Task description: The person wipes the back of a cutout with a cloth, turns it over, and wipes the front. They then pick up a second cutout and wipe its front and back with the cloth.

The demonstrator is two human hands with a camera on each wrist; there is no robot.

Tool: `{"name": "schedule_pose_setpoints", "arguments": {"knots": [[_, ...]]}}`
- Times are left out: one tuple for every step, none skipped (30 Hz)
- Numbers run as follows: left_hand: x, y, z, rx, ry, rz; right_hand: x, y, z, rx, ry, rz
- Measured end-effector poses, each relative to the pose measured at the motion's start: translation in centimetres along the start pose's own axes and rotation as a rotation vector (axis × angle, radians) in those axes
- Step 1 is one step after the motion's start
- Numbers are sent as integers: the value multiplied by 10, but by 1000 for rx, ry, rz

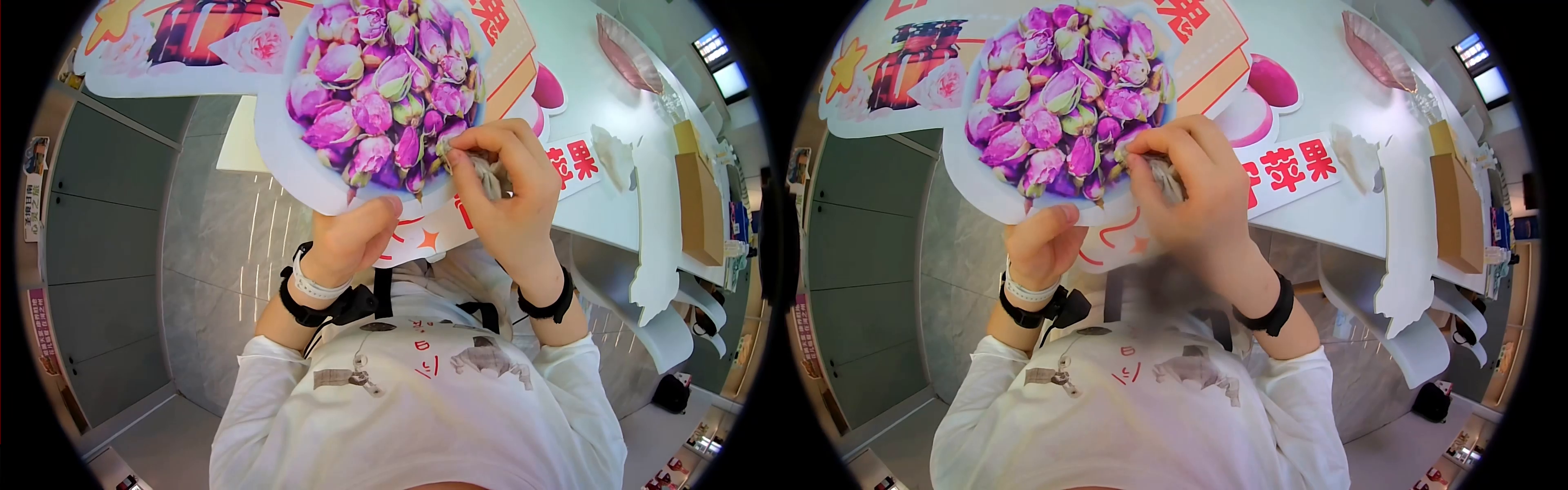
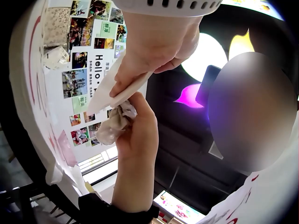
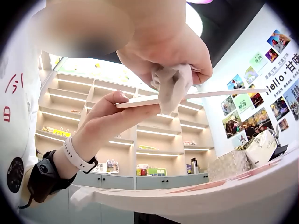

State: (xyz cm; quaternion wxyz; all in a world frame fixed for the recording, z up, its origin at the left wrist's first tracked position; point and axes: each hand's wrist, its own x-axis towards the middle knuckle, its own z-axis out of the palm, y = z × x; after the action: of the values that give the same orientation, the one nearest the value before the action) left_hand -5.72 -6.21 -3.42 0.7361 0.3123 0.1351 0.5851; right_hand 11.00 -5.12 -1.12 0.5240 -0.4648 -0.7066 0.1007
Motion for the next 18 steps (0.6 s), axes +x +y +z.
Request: {"name": "schedule_pose_setpoints", "arguments": {"knots": [[0, 0, 2, 22, 28, -2, 1, 2, 0, 2, -3, -2], [-1, 0, -1, 85, 25, -19, 3, 4, 1, 4, -6, -3], [-3, -1, -8, 148, 22, -36, 5, 6, 1, 6, -9, -4], [-4, -2, -12, 211, 17, -52, 5, 7, 0, 0, -9, 7], [-3, -2, -13, 236, -8, -38, 6, 8, 0, -5, -9, 18], [-3, -2, -13, 261, -33, -24, 6, 8, 0, -11, -10, 29], [-3, -2, -14, 287, -56, -9, 5, 7, 0, -24, -15, 28], [-3, -2, -15, 309, -61, 4, 2, 5, 0, -38, -19, 28], [-3, -2, -16, 332, -66, 17, 0, 4, 0, -52, -23, 27], [-3, -3, -17, 355, -73, 28, 0, 5, 2, -40, -9, -1], [-3, -3, -19, 376, -80, 37, 0, 6, 4, -30, 5, -26], [-2, -3, -20, 397, -88, 45, 0, 7, 5, -21, 20, -51], [-2, -4, -20, 468, -93, 66, 2, 7, 4, -32, 20, -25], [-3, -4, -20, 538, -98, 89, 4, 8, 3, -42, 19, 2], [-3, -5, -19, 657, -99, 126, 5, 8, 3, -51, 18, 27], [-3, -5, -21, 712, -108, 138, 5, 7, 2, -64, 17, 5], [-4, -5, -22, 766, -115, 151, 4, 6, 2, -77, 16, -16], [-5, -4, -26, 755, -134, 135, 4, 6, 2, -91, 16, -36]]}}
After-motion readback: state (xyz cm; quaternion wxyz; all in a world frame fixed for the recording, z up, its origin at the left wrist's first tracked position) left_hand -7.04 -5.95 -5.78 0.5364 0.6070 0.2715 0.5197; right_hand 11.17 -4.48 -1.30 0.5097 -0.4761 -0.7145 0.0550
